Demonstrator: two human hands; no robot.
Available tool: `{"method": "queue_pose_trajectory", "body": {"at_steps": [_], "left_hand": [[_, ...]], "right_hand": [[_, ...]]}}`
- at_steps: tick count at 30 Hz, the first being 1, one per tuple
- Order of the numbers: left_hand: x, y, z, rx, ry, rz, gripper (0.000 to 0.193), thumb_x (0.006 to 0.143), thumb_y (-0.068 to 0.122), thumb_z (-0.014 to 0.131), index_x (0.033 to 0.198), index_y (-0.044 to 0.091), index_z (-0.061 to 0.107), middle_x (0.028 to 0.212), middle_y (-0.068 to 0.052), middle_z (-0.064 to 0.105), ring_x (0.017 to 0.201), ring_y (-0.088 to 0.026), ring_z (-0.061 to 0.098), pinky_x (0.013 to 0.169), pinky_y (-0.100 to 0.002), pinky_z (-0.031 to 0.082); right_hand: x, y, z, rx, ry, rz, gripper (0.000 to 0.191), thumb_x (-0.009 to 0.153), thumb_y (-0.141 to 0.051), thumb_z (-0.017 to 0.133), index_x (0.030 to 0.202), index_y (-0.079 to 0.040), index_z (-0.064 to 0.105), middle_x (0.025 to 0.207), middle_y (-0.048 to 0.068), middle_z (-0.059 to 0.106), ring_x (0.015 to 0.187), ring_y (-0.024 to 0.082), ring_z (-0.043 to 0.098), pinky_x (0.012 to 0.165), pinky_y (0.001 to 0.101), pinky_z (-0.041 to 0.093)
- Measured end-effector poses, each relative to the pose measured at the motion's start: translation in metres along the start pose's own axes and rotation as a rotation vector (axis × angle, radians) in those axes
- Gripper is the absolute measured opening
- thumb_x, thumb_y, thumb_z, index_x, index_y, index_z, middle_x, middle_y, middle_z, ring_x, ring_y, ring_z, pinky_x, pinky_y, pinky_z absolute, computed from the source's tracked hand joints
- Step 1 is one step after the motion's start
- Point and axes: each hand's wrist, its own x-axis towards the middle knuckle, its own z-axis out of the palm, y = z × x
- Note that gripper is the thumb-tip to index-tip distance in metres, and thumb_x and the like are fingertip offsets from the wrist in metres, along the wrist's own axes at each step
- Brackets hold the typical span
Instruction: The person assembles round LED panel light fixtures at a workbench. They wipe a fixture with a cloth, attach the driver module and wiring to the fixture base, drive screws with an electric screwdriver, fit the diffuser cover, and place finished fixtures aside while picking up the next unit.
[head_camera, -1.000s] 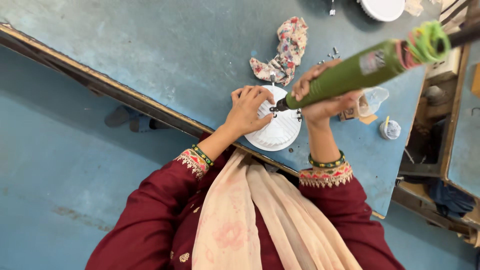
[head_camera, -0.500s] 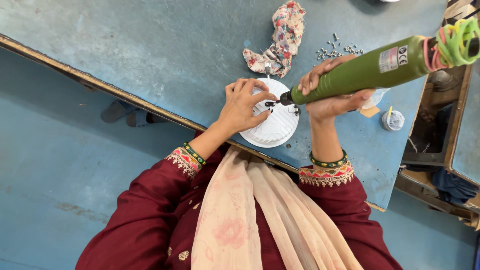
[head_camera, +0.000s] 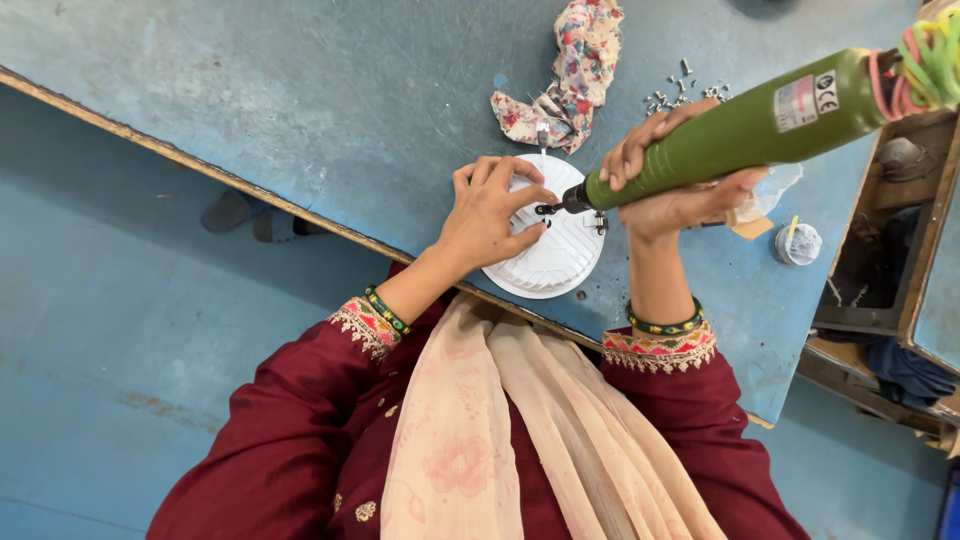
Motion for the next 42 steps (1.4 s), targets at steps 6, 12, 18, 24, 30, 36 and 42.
{"method": "queue_pose_trajectory", "body": {"at_steps": [6, 12, 18, 24, 30, 36, 42], "left_hand": [[0.002, 0.002, 0.002, -0.011, 0.017, -0.005, 0.038, 0.077, 0.028, 0.08, 0.113, 0.026, 0.07, 0.126, 0.001, 0.058, 0.125, -0.026, 0.049, 0.105, -0.051, 0.029], [0.002, -0.001, 0.007, 0.032, 0.034, -0.057, 0.043, 0.074, 0.032, 0.08, 0.114, 0.023, 0.063, 0.12, 0.001, 0.056, 0.123, -0.025, 0.05, 0.111, -0.055, 0.026], [-0.001, 0.001, 0.006, 0.049, 0.045, -0.035, 0.043, 0.075, 0.033, 0.08, 0.112, 0.022, 0.062, 0.12, 0.002, 0.057, 0.123, -0.024, 0.05, 0.112, -0.056, 0.023], [-0.008, -0.009, 0.002, -0.044, 0.036, -0.022, 0.046, 0.08, 0.036, 0.08, 0.12, 0.021, 0.063, 0.129, 0.0, 0.058, 0.132, -0.026, 0.047, 0.111, -0.051, 0.023], [-0.025, -0.018, -0.022, 0.142, 0.079, -0.154, 0.05, 0.088, 0.045, 0.073, 0.127, 0.015, 0.063, 0.131, -0.007, 0.061, 0.123, -0.032, 0.052, 0.099, -0.05, 0.034], [0.004, -0.011, -0.036, 0.171, -0.035, -0.24, 0.051, 0.089, 0.051, 0.068, 0.121, 0.011, 0.069, 0.114, -0.011, 0.067, 0.107, -0.035, 0.059, 0.091, -0.048, 0.045], [0.055, -0.011, -0.032, 0.346, -0.315, -0.567, 0.05, 0.089, 0.059, 0.064, 0.099, 0.012, 0.078, 0.099, -0.014, 0.075, 0.1, -0.035, 0.07, 0.087, -0.048, 0.052]], "right_hand": [[-0.003, 0.002, 0.005, -0.088, -0.05, -0.037, 0.086, 0.082, -0.09, 0.047, 0.103, -0.007, 0.042, 0.066, 0.01, 0.049, 0.048, 0.019, 0.051, 0.044, 0.0331, 0.05], [-0.006, 0.014, 0.016, -0.115, -0.123, -0.042, 0.089, 0.082, -0.091, 0.047, 0.102, -0.005, 0.044, 0.069, 0.011, 0.052, 0.046, 0.016, 0.051, 0.041, 0.0312, 0.05], [-0.009, 0.002, 0.012, -0.042, -0.085, -0.039, 0.088, 0.082, -0.089, 0.05, 0.104, -0.005, 0.044, 0.07, 0.011, 0.05, 0.051, 0.018, 0.052, 0.047, 0.0323, 0.048], [-0.019, -0.027, -0.008, -0.101, 0.034, -0.194, 0.083, 0.091, -0.084, 0.048, 0.115, -0.005, 0.049, 0.082, 0.012, 0.057, 0.06, 0.022, 0.061, 0.052, 0.0374, 0.054], [-0.091, -0.03, -0.019, -0.514, 0.215, -0.074, 0.072, 0.104, -0.07, 0.051, 0.138, -0.006, 0.046, 0.119, 0.011, 0.066, 0.108, 0.024, 0.064, 0.099, 0.0393, 0.051], [-0.173, -0.002, 0.005, -1.42, -0.012, 0.218, 0.098, 0.082, -0.051, 0.075, 0.153, 0.002, 0.033, 0.157, 0.026, 0.036, 0.145, 0.039, 0.033, 0.115, 0.0508, 0.025], [-0.173, 0.005, 0.009, -1.616, -0.104, 0.161, 0.101, 0.079, -0.063, 0.074, 0.15, -0.001, 0.038, 0.159, 0.03, 0.031, 0.15, 0.041, 0.028, 0.116, 0.0554, 0.015]]}}
